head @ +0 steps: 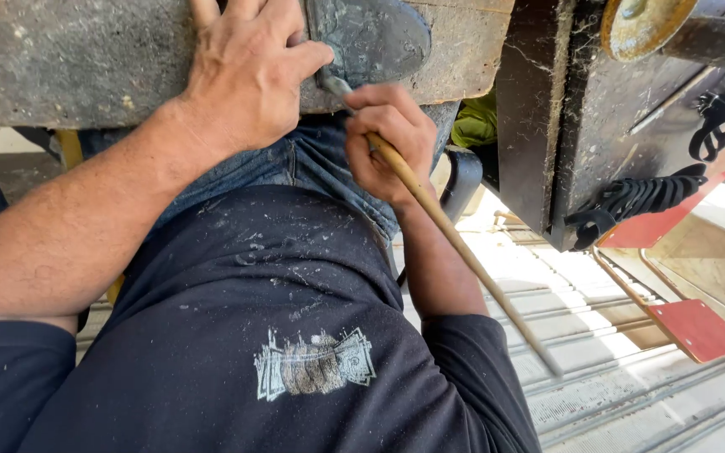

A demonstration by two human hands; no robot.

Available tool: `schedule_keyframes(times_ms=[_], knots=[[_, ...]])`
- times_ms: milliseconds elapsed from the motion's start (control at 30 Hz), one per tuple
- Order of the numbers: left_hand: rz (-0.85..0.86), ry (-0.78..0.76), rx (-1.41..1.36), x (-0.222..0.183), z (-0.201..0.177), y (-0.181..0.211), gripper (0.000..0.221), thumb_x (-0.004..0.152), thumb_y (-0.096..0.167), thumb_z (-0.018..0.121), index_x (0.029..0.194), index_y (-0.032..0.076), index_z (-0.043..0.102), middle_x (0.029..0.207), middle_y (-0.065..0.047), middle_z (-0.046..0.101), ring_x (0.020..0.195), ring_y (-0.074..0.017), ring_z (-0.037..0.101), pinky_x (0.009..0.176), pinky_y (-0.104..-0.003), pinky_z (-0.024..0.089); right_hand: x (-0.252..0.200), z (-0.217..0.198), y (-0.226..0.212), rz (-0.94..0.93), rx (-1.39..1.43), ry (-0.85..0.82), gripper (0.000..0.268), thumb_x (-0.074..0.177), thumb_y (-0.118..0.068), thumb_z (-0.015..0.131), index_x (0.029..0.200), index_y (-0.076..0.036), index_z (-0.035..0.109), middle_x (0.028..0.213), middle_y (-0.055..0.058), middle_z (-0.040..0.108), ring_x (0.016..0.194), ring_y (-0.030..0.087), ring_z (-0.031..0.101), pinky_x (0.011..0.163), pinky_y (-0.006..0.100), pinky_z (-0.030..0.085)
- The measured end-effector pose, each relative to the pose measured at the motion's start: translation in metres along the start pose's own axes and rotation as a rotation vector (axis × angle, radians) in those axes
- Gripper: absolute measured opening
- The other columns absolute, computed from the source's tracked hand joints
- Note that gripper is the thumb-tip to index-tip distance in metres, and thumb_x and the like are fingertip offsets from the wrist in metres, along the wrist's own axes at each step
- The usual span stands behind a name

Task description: Applying adhesive to a shoe sole using a brush at a repair bench

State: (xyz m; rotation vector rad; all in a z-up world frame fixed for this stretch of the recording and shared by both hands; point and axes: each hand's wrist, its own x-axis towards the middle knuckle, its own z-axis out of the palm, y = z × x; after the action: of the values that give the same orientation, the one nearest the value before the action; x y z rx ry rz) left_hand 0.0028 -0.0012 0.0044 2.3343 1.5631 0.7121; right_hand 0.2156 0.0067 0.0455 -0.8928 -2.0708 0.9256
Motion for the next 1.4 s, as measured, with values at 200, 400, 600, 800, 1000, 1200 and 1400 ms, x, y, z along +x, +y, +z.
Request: schedule_keyframes(times_ms=[200,400,600,800,1000,1200,1400], knots=[[0.029,0.065,0.008,-0.002,0.005,-0.002,0.022,0.094,0.013,0.067,0.105,0.023,0.084,0.094,-0.001,0.050,0.099,-0.0276,0.049,0.082,-0.046,0.031,-0.017,-0.010,0.033,0.074,-0.141,0.377,0.016,0.089,0.000,0.069,0.088,-0.010,0.057,0.084,0.013,0.068,0.075,0.021,0.062,0.069,0.033,0.051],[0.022,0.063,0.034,-0.001,0.001,0.002,0.018,0.092,0.013,0.066,0.097,0.023,0.079,0.091,-0.001,0.049,0.097,-0.0281,0.050,0.085,-0.048,0.033,-0.021,0.019,0.026,0.106,-0.007,0.222,0.012,0.093,-0.005,0.068,0.087,-0.011,0.060,0.084,0.009,0.068,0.071,0.017,0.063,0.061,0.029,0.053],[0.026,0.078,0.036,0.000,0.002,0.003,0.014,0.088,0.012,0.067,0.091,0.022,0.077,0.092,-0.001,0.049,0.098,-0.0283,0.050,0.084,-0.046,0.033,-0.031,0.006,0.032,0.101,-0.075,0.423,0.014,0.091,-0.002,0.070,0.089,-0.009,0.057,0.083,0.013,0.064,0.073,0.020,0.064,0.066,0.031,0.058],[0.017,0.053,0.066,0.001,0.001,0.005,0.012,0.085,0.014,0.068,0.090,0.023,0.073,0.094,-0.001,0.049,0.098,-0.0283,0.050,0.083,-0.047,0.034,-0.025,0.013,0.031,0.130,-0.011,0.416,0.015,0.093,-0.008,0.070,0.088,-0.012,0.056,0.083,0.009,0.067,0.070,0.019,0.063,0.065,0.031,0.049],[0.064,0.116,0.067,0.002,-0.001,0.006,0.013,0.092,0.014,0.074,0.097,0.023,0.081,0.096,-0.004,0.050,0.101,-0.0294,0.048,0.086,-0.047,0.033,-0.014,-0.024,0.062,0.073,-0.107,0.520,0.014,0.091,-0.002,0.070,0.086,-0.011,0.061,0.087,0.006,0.065,0.079,0.018,0.063,0.073,0.030,0.052],[0.059,0.140,0.055,0.000,0.002,0.005,0.017,0.087,0.014,0.078,0.099,0.025,0.081,0.098,-0.002,0.052,0.100,-0.0296,0.050,0.088,-0.047,0.034,-0.002,-0.034,0.081,0.059,0.160,0.440,0.015,0.094,0.006,0.067,0.091,-0.005,0.057,0.089,0.012,0.062,0.064,0.018,0.060,0.051,0.027,0.055],[0.064,0.203,0.025,-0.001,0.007,0.006,0.019,0.091,0.010,0.080,0.105,0.021,0.088,0.095,-0.003,0.051,0.100,-0.0287,0.051,0.092,-0.049,0.033,-0.020,-0.032,0.083,0.087,0.320,0.296,0.017,0.091,0.006,0.071,0.093,-0.009,0.063,0.089,0.006,0.070,0.084,0.018,0.070,0.079,0.027,0.061]])
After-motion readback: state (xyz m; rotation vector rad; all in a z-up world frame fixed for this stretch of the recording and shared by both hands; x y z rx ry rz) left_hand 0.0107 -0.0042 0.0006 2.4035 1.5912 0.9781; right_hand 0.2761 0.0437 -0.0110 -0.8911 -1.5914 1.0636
